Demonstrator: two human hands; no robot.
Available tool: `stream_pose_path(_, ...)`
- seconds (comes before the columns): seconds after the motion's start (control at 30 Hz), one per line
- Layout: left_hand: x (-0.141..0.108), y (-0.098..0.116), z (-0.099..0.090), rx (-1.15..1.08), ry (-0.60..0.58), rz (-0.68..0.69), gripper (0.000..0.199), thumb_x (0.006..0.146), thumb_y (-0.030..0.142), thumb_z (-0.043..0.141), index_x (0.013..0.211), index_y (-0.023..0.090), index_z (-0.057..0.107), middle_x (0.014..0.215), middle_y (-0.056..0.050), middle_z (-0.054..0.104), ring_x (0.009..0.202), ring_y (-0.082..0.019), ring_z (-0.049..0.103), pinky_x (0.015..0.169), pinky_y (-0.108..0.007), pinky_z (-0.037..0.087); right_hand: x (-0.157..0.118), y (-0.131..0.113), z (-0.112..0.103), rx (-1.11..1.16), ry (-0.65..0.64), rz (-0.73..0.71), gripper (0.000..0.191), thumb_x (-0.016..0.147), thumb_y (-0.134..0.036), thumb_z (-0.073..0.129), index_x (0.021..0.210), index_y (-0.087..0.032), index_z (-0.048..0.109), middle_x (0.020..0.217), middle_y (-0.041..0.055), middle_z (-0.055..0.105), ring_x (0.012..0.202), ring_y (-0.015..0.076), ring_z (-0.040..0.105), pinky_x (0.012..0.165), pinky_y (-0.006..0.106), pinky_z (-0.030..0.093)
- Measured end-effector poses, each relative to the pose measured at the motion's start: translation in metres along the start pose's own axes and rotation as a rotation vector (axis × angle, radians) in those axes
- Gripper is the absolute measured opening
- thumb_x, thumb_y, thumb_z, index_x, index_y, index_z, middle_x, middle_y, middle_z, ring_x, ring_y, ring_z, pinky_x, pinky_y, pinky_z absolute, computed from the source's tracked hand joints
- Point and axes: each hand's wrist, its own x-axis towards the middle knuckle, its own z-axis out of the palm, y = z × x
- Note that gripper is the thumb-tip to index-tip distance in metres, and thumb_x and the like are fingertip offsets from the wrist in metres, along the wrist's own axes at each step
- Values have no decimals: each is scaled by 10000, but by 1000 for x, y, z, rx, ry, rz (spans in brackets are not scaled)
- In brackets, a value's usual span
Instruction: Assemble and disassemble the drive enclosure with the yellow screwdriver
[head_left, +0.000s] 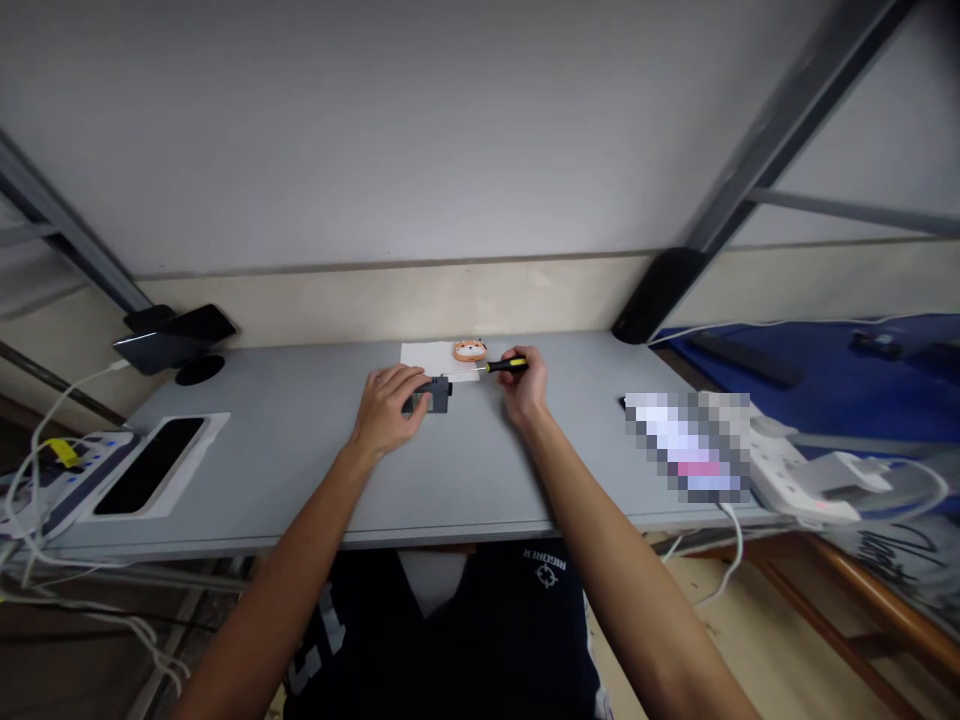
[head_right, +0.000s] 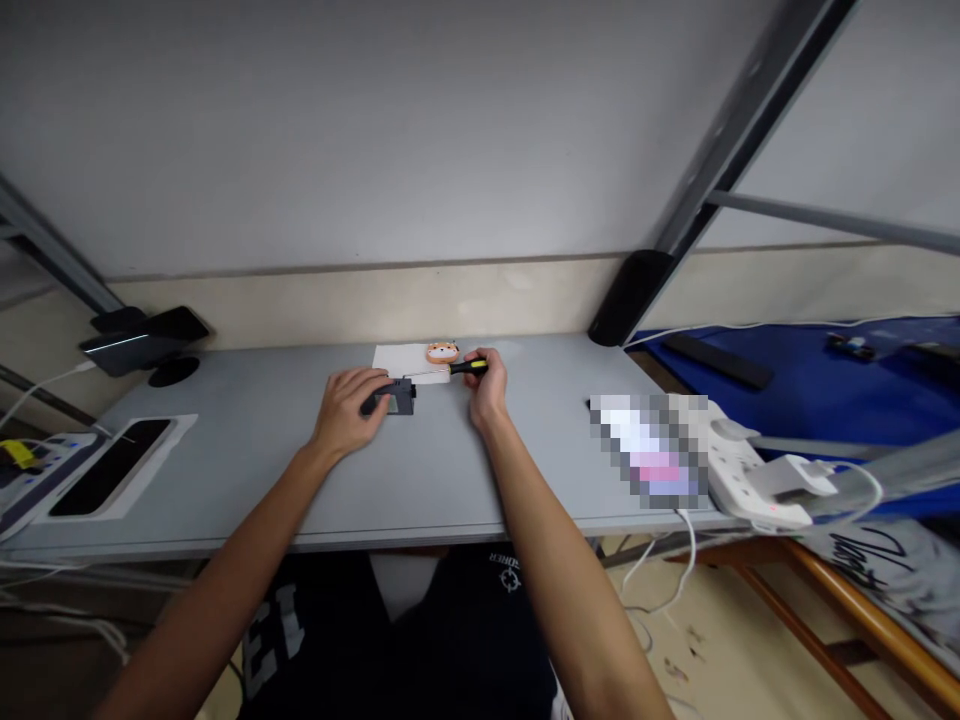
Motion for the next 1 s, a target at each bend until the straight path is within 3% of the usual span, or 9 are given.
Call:
stream_pose_path(0.13,1,7,10,-25,-4,-11,189,994,259,597,1143,283,712,1222,-73,738,1170,-293,645,1056,-490,371,0,1,-1,-3,29,2,213,805,-344,584,639,-219,542,598,-18,514,414,79,321,411,300,285)
stream_pose_path(0.4,2,5,10,-105,21,-72,130,985,279,633,1075,285,727,1177,-57,749,1145,-274,654,1048,-463,369,-3,1,1,10,53,10,154,750,-286,585,620,-203,578,610,-15,519,425,63,326,398,273,273)
stream_pose_path(1.0,-2,6,13,107,23,33,220,1049,243,563,1199,303,711,1195,-33,716,1133,-202,644,1012,-410,390,-4,1,3,29,48,-3,160,721,-285,602,597,-189,572,611,-20,499,452,60,345,390,230,253)
